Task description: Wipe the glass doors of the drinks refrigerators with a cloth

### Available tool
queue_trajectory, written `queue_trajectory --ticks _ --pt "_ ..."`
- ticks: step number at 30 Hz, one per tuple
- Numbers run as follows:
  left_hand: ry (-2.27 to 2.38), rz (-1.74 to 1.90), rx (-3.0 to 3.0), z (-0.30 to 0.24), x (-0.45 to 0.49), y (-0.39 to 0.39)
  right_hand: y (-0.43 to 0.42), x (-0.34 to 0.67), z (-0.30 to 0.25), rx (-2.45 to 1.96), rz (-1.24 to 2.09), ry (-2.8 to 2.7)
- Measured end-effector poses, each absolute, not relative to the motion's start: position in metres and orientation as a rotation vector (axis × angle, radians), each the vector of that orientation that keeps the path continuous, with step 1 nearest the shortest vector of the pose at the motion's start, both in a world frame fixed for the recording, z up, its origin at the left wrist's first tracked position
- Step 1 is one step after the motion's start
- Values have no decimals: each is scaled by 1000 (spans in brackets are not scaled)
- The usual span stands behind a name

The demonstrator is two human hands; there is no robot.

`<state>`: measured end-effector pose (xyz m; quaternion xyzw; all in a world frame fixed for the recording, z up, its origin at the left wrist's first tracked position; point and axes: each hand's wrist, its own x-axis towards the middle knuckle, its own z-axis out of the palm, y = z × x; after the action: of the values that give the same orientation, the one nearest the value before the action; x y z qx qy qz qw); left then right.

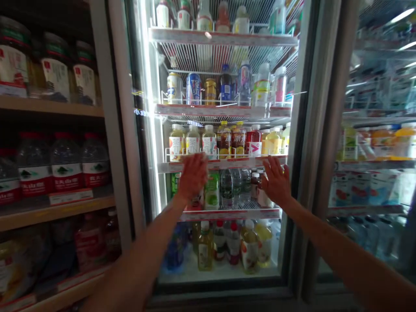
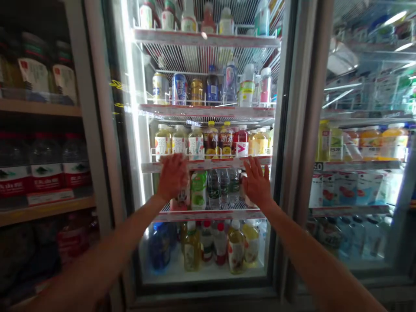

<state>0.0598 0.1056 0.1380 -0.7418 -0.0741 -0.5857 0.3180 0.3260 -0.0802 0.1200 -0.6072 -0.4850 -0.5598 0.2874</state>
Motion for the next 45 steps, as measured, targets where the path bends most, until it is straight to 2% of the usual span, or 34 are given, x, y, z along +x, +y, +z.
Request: queue_trajectory --ticks 3,5,10,12,14,17,19,25,27,30,32,36,38,45 --pt "-542 -1856 -1783 136 18 131 -72 317 102 -1643 -1452 -1235" --pt "-580 -1878 -1746 129 25 122 -65 305 96 -1654 -1405 -1154" --pt "106 -1219 -1970 106 83 80 -66 295 90 -1659 -1394 -1189" --pt "122 -1178 -2006 102 72 87 -75 301 85 -1659 -1414 -1209" --pt "-74 -1362 -2013 99 44 105 -82 305 77 -1652 -1410 -1210" --pt "-496 -1820 -1788 92 18 123 -81 290 62 -1611 -1375 -1320" --pt "-608 -1901 -1732 83 25 116 -71 269 55 -1567 -1355 -1470" --pt "5 -1148 -2048 63 39 99 -61 251 53 -1512 -1382 -1623" --pt "-183 -1297 -2027 65 15 112 -69 268 56 -1539 -1402 -1529" --pt "-714 -1781 -1798 63 -6 123 -76 287 57 -1567 -1413 -1408" --pt "-787 -1868 -1734 55 5 115 -75 286 54 -1576 -1402 -1370" --pt "-72 -1195 -2071 35 43 93 -72 282 51 -1568 -1401 -1329" --pt "30 -1110 -2074 35 39 95 -77 290 52 -1556 -1423 -1391" --pt "-825 -1933 -1721 44 9 121 -85 289 47 -1567 -1386 -1387"
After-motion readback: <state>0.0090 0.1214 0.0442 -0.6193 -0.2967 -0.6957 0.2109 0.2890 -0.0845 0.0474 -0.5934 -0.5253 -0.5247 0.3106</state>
